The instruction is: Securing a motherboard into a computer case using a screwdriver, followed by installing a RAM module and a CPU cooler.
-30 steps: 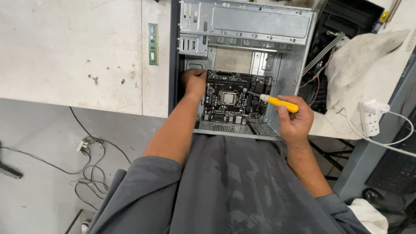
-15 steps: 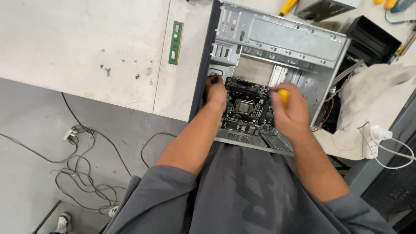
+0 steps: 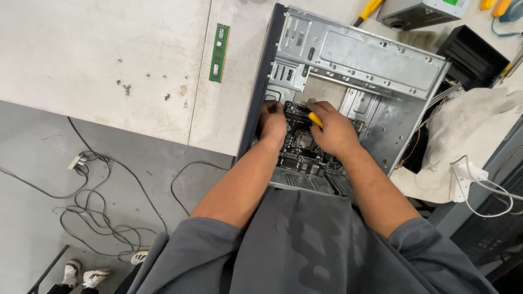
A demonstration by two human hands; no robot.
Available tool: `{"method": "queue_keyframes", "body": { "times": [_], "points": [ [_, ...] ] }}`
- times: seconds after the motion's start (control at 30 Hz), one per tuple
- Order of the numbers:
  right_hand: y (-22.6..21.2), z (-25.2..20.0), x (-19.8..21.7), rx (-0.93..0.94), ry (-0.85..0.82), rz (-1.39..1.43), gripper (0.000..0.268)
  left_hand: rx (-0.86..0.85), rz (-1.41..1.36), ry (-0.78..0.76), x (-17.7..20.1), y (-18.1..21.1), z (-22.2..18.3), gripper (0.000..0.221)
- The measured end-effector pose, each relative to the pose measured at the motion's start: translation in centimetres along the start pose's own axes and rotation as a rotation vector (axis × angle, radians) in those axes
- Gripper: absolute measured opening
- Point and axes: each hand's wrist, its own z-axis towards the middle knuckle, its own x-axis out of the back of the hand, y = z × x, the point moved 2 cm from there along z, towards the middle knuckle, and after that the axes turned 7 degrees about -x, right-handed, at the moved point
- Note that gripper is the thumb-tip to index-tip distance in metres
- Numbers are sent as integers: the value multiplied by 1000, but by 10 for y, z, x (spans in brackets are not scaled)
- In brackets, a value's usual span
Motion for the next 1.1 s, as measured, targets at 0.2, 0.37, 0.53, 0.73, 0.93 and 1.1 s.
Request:
{"method": "queue_keyframes", "body": {
  "times": [0.2,0.37,0.53,0.73,0.93,1.1],
  "points": [
    [-3,-1,8,16,-29,-36,45,-29,60,-44,4,13,-9,18],
    [-3,0,6,35,-23,-63,46,-84,109,-45,5,16,-10,17],
    [-3,-2,7,23,-41,-68,46,-130,215,-77,6,15,-11,17],
    [-1,-3,5,10,-45,-20,47,-186,261,-128,7,7,-2,20],
    [4,-2,0,14,-18,11,45,-248,349,-118,9,21,-11,19],
    [6,-3,-1,13,8,22,45,-266,332,-122,12,31,-19,21]
  ]
}}
